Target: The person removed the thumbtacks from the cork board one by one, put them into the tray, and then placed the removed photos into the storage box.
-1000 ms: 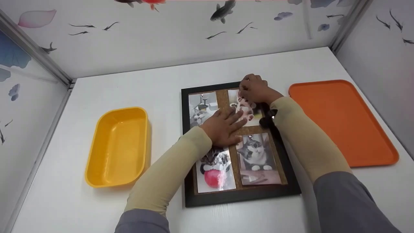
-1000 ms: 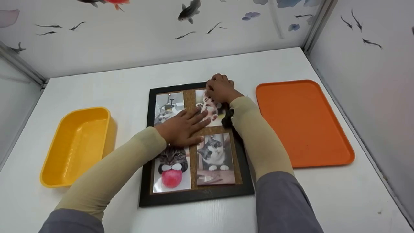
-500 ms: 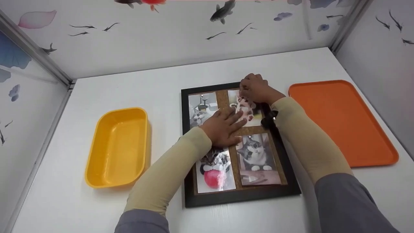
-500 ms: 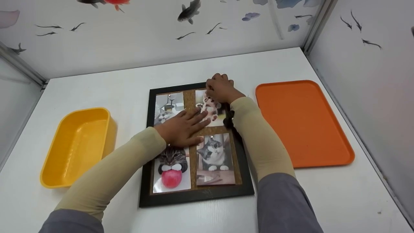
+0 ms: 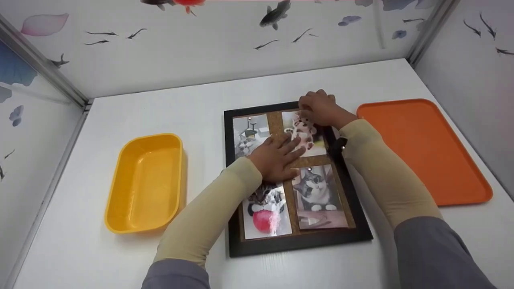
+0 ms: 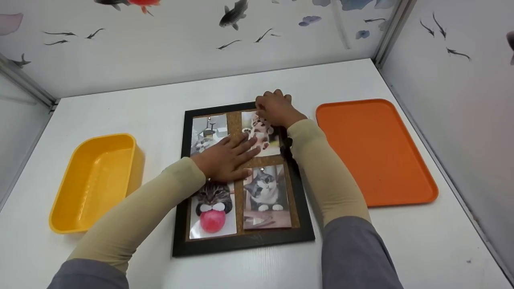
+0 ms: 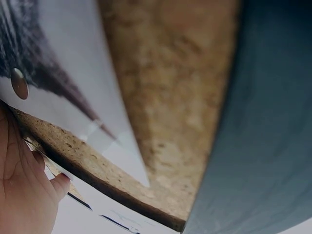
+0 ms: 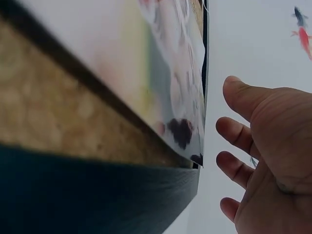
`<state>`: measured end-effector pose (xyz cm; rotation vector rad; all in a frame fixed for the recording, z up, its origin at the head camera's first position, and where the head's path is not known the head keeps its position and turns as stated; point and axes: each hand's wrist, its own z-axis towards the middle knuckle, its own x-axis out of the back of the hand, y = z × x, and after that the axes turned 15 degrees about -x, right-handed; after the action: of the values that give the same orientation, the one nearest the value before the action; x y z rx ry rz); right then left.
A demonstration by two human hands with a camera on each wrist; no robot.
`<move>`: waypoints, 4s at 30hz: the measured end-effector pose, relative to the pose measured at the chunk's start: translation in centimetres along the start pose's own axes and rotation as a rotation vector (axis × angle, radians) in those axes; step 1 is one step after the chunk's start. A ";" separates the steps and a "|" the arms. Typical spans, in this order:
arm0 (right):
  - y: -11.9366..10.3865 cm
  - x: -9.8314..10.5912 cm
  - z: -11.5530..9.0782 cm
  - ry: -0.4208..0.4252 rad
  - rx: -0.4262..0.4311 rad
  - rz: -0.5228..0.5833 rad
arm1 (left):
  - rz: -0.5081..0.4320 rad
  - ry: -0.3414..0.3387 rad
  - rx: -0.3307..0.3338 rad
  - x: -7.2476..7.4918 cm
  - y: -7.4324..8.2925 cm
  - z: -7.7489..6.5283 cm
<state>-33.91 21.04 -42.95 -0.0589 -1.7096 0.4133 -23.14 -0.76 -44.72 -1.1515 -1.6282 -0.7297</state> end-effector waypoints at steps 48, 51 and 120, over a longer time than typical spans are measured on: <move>2.9 2.5 -6.0 0.197 0.037 -0.035 | -0.001 0.022 -0.020 0.5 0.0 -0.5; 3.1 2.6 -6.6 0.208 0.038 -0.037 | 0.002 0.020 -0.019 0.3 -0.1 -0.4; 15.8 2.5 -13.7 0.062 -0.115 0.227 | -0.032 0.015 -0.005 0.3 0.1 -0.3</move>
<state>-24.27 39.76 -43.69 -0.3493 -1.6698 0.4755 -22.98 -0.89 -44.34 -1.1234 -1.6363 -0.7621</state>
